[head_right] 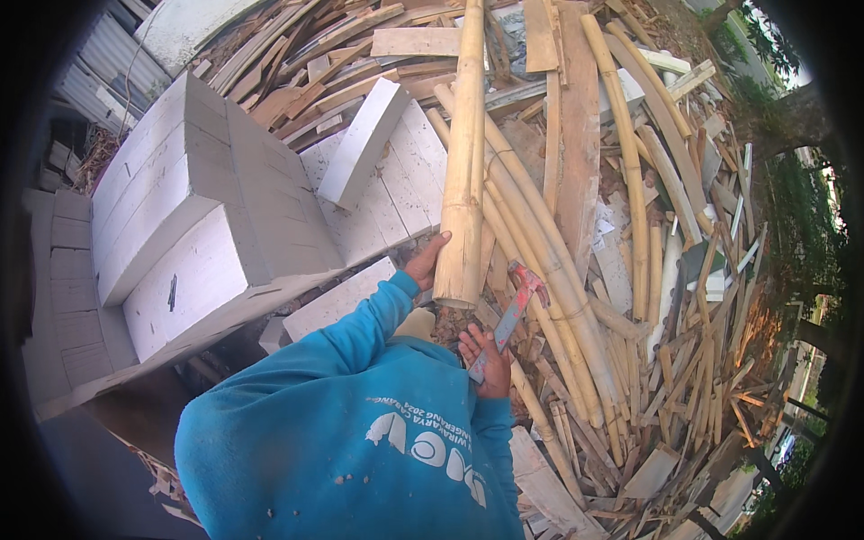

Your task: The person uses a hammer to strike and break bamboo poles into shorter sections. They repeatedly pick up bamboo, position it on a pile of debris, and strike it to create breaks.

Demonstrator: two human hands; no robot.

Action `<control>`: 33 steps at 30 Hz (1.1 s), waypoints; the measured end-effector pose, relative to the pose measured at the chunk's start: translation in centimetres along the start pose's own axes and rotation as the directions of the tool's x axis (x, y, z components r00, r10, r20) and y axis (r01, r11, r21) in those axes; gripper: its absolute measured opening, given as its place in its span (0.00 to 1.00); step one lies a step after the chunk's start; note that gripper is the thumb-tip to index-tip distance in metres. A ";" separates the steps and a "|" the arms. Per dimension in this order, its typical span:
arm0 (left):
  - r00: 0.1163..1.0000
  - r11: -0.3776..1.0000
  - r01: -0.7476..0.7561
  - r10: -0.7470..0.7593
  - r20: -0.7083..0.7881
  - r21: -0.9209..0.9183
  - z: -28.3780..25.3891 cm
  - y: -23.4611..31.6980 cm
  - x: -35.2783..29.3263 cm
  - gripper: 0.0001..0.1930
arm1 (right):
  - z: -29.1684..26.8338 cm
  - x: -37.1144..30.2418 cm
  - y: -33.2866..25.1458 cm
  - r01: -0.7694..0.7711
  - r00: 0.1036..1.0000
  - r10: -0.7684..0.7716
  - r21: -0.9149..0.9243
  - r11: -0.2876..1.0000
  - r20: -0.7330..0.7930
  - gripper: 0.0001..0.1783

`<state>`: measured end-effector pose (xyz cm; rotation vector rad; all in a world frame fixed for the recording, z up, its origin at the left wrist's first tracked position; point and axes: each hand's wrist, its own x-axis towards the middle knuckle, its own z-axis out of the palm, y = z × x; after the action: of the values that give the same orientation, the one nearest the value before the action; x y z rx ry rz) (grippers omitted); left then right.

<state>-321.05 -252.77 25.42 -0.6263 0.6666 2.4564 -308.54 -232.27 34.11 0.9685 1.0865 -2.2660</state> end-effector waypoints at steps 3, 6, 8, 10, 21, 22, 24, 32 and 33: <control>0.999 1.000 -0.017 0.017 -0.039 -0.016 -0.2 -0.3 0.3 0.39 | 1.3 2.7 0.6 -0.014 1.000 0.016 0.111 0.994 -0.013 0.21; 1.000 0.996 0.001 -0.002 -0.015 -0.086 -0.4 -0.5 0.5 0.39 | 2.9 4.4 0.6 -0.051 0.995 0.063 0.158 0.986 -0.074 0.18; 1.000 0.997 -0.009 0.009 -0.003 -0.077 -0.5 -0.6 0.5 0.41 | 3.8 5.0 0.5 -0.074 0.993 0.088 0.170 0.983 -0.077 0.18; 1.000 0.997 -0.030 0.029 -0.009 -0.071 -0.5 -0.9 0.4 0.42 | 4.4 5.4 0.4 -0.078 0.995 0.089 0.192 0.978 -0.051 0.17; 0.965 0.834 0.072 0.080 -0.249 0.547 -0.2 0.0 -2.6 0.46 | 4.3 7.4 1.6 0.036 0.977 -0.014 0.100 0.994 -0.214 0.12; 0.925 0.761 0.104 0.163 -0.343 0.641 0.0 -0.3 -3.0 0.49 | 4.6 7.4 1.9 0.048 0.974 -0.033 0.064 0.997 -0.224 0.15; 0.894 0.709 0.085 0.256 -0.367 0.700 0.1 -1.2 -3.5 0.53 | 5.4 7.3 2.5 0.119 0.958 -0.122 -0.027 0.992 -0.261 0.22; 0.947 0.867 -0.068 0.211 -0.242 0.493 -3.2 -2.4 -3.8 0.36 | 7.4 4.9 3.6 0.012 0.997 -0.028 -0.203 0.979 -0.072 0.12; 0.954 0.882 -0.029 0.165 -0.250 0.469 -4.0 -2.2 -4.4 0.35 | 7.1 4.5 3.4 0.011 0.999 -0.023 -0.276 0.961 -0.039 0.12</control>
<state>-315.24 -254.97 24.02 -0.7673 1.3793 2.1858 -312.19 -240.35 32.20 0.8963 1.3898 -2.0434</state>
